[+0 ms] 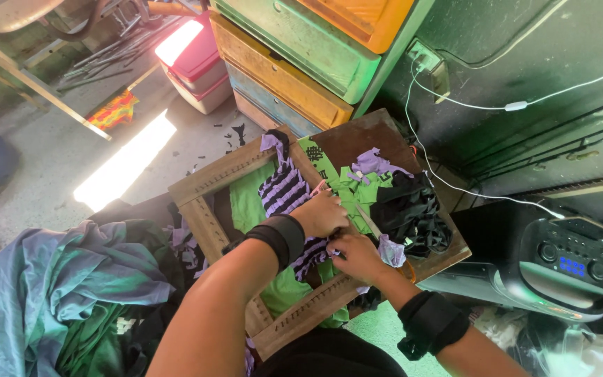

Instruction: The person removes clothespins from fabric strips by hand, one by one, while holding the fabric.

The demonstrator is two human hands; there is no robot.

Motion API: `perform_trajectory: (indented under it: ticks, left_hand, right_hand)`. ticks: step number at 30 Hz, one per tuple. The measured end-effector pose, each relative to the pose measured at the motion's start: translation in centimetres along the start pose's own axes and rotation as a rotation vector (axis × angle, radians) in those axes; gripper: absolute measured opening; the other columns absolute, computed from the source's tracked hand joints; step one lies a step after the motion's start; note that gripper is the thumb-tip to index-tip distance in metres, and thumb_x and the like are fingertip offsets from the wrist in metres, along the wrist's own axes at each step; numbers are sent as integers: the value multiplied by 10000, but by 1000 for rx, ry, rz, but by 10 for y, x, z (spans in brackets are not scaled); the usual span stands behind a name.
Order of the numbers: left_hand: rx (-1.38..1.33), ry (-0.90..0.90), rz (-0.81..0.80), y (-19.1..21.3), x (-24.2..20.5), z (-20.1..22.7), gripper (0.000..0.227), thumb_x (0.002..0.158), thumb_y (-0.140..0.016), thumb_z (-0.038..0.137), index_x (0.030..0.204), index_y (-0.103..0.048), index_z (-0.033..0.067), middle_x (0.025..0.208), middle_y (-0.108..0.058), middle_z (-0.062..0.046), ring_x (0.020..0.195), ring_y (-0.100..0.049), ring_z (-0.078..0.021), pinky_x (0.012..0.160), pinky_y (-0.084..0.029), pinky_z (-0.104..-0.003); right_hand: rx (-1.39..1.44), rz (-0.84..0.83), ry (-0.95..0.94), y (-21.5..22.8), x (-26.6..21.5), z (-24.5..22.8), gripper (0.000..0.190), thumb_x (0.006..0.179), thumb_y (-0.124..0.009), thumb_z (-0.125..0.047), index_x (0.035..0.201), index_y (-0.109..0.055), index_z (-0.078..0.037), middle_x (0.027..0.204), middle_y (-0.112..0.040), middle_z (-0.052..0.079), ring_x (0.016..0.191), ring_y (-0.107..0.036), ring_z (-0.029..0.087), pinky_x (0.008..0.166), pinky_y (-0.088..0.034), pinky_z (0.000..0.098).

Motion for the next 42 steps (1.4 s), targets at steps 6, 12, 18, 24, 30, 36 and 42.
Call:
perform_trajectory:
  ticks: [6, 12, 18, 24, 30, 36, 42]
  left_hand:
    - [-131, 145, 115, 26, -8, -8, 42, 702, -714, 248, 693, -748, 225, 771, -660, 41, 928, -620, -251, 1100, -320, -642]
    - [-56, 115, 220, 37, -19, 0, 32, 694, -714, 246, 690, -741, 228, 777, -632, 54, 972, -572, -254, 1149, -315, -612]
    - [33, 47, 110, 63, -24, 44, 153, 772, -673, 244, 691, -724, 125, 1060, -642, -7, 1109, -551, -243, 989, -416, -388]
    - [-88, 530, -143, -54, -25, 20, 219, 855, -658, 162, 1016, -722, 28, 1114, -680, -165, 898, -721, -316, 698, -591, -415]
    - [-655, 876, 50, -61, -48, -8, 229, 865, -702, 270, 968, -776, 79, 972, -761, -165, 905, -715, -353, 802, -550, -439]
    - [-1030, 788, 289, -42, -65, -5, 290, 752, -774, 206, 999, -752, 57, 884, -755, -117, 805, -733, -255, 749, -574, -386]
    - [-1223, 995, 222, -26, -72, 0, 185, 892, -690, 149, 1044, -748, 62, 844, -726, -70, 698, -713, -203, 660, -578, -356]
  right_hand:
    - [29, 72, 34, 1, -1, 1, 252, 772, -705, -309, 982, -766, -184, 896, -695, 115, 912, -662, 347, 839, -497, 478]
    - [88, 35, -32, 3, -1, 1, 276, 758, -718, -323, 988, -771, -180, 862, -700, 112, 803, -694, 321, 778, -527, 464]
    - [115, 22, -76, -2, 0, 7, 291, 770, -725, -320, 1020, -769, -178, 940, -741, 103, 848, -711, 330, 765, -543, 455]
    - [-189, 183, 110, 31, -3, -14, 98, 761, -766, -222, 808, -752, -137, 978, -698, 58, 963, -663, 290, 830, -492, 439]
    - [-103, 239, 338, 46, -4, -19, 139, 763, -747, -181, 901, -738, -166, 959, -715, -9, 944, -672, 211, 871, -402, 436]
    - [218, 198, -29, 43, 22, 8, 117, 799, -742, -224, 886, -769, -150, 874, -774, 14, 746, -697, 235, 848, -488, 368]
    - [273, 224, -209, 42, 23, 6, 183, 762, -758, -268, 849, -724, -111, 804, -754, 64, 763, -720, 259, 833, -557, 377]
Point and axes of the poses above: each hand's wrist, its own x-axis towards the middle knuckle, its own y-axis out of the back of the hand, z = x × y, the point moved 7 cm from there along x, towards the middle knuckle
